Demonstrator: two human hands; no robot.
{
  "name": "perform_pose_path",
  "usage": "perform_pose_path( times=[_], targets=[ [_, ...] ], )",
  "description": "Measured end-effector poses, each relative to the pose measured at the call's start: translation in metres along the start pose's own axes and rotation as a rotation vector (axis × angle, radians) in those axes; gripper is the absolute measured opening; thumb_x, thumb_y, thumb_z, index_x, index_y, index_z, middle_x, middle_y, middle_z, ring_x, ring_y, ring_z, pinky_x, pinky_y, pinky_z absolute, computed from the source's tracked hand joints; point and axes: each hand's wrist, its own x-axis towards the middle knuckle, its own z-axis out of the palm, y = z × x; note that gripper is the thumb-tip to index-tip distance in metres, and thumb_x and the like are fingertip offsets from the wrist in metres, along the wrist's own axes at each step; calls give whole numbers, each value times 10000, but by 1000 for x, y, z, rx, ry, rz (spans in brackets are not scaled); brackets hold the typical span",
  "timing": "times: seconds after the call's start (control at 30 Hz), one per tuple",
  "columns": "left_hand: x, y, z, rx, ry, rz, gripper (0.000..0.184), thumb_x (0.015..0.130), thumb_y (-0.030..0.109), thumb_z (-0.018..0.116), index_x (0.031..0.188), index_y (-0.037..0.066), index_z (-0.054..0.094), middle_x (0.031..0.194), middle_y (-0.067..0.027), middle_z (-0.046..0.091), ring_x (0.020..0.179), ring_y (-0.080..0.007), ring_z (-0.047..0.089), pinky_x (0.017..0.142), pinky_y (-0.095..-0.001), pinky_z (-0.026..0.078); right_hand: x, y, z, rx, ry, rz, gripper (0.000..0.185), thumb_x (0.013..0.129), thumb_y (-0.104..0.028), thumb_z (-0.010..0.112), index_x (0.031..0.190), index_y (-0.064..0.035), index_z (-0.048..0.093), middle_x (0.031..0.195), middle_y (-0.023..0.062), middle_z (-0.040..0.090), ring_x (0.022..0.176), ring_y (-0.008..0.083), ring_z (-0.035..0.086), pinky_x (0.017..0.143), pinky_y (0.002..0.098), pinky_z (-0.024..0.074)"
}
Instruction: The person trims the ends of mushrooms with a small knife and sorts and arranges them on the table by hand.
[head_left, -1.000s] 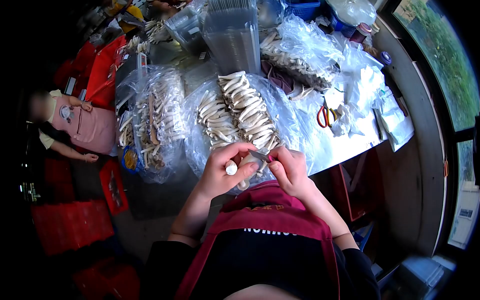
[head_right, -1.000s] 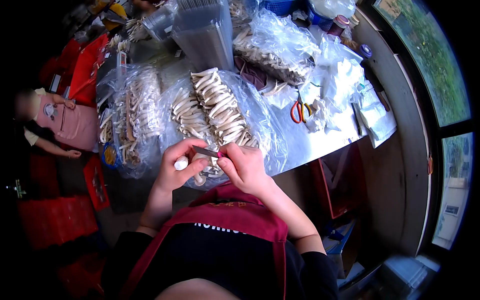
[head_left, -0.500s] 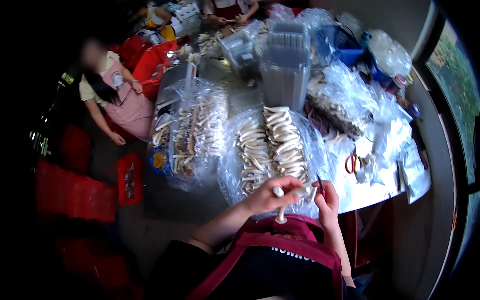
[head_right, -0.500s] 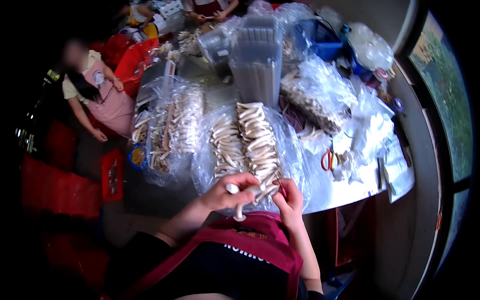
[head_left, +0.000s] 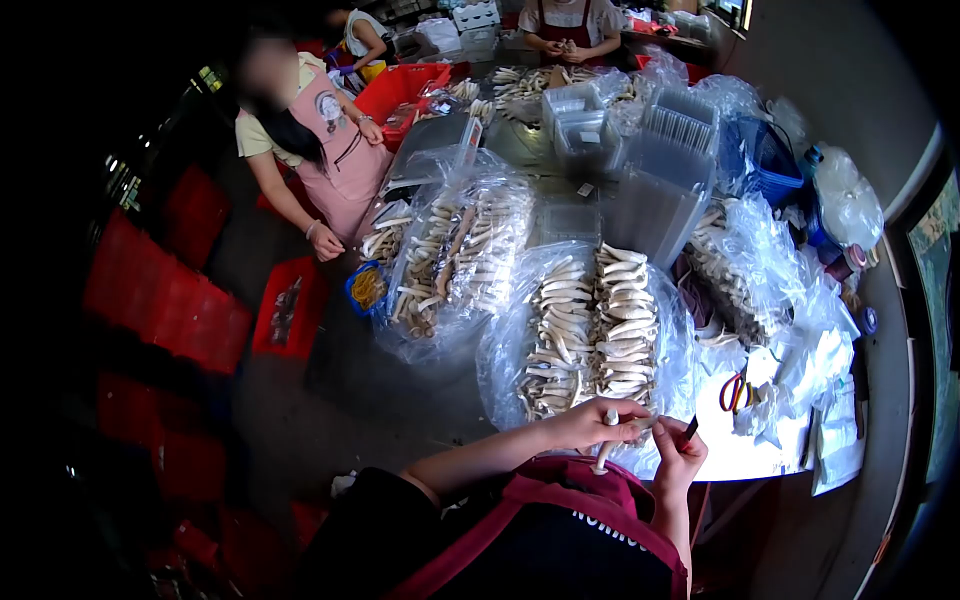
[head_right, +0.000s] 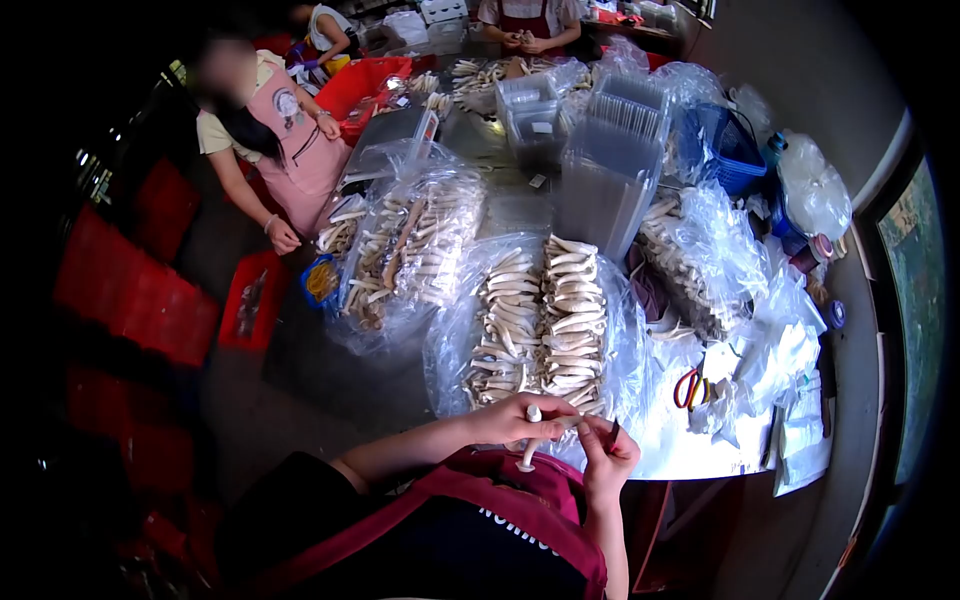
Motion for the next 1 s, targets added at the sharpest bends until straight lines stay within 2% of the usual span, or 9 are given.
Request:
perform_pose_path(
  times=[0.1,0.13,0.3,0.5,0.63,0.77,0.83,0.87,1.0],
  targets=[
    [5,-34,-30,58,91,60,328,857,130,528,1147,-2,450,889,-74,564,789,-144,584,686,-259,473,2,8,-3,36,108,-15,153,743,-113,685,788,10,608,643,-5,555,576,62,462,555,192,354],
    [3,-36,-40,-188,140,-17,291,853,115,513,1112,8,435,901,-86,569,847,-175,577,730,-287,466,3,15,-9,46,101,4,155,744,-124,686,765,1,597,630,-12,540,568,60,448,544,194,339],
    [-22,-70,-104,-557,567,-28,214,822,89,502,1021,24,458,803,-96,548,754,-210,586,756,-411,518,0,25,-17,39,84,124,155,759,-156,671,720,-50,566,551,-61,444,471,25,332,444,188,226],
    [-81,-122,-162,-722,873,-77,193,732,33,583,910,71,517,755,-54,569,690,-165,581,724,-377,519,-6,51,-21,16,49,205,109,810,-117,593,745,-49,539,496,-70,361,403,17,250,387,204,152],
    [-104,-138,-175,-509,994,-108,277,713,52,609,962,39,489,800,-68,569,702,-158,582,630,-333,520,-8,53,-12,-2,37,247,122,816,-128,586,733,-52,540,493,-78,346,415,20,236,398,209,148],
    [-116,-164,-196,-297,1119,-161,381,692,52,602,1045,34,460,833,-97,575,718,-184,583,650,-332,502,-5,50,-3,-32,13,248,116,815,-130,589,736,-58,545,494,-81,346,419,19,235,401,209,149],
    [-116,-178,-208,187,1249,-302,442,683,62,583,1100,33,439,864,-114,586,756,-236,587,686,-352,477,-5,47,2,-45,6,233,106,815,-125,589,742,-59,549,494,-83,346,419,17,234,401,207,148],
    [-117,-185,-211,482,1281,-304,393,694,62,549,1072,28,446,924,-156,588,807,-320,584,718,-399,454,-5,49,2,-50,-4,233,97,817,-121,585,751,-58,553,493,-84,346,418,14,235,399,205,147],
    [-122,-172,-210,992,1141,-496,292,701,45,514,988,35,464,984,-211,552,917,-385,526,764,-447,428,-6,48,1,-39,-9,281,133,801,-163,625,781,-42,573,547,-82,403,458,11,272,423,193,176]
  ],
)
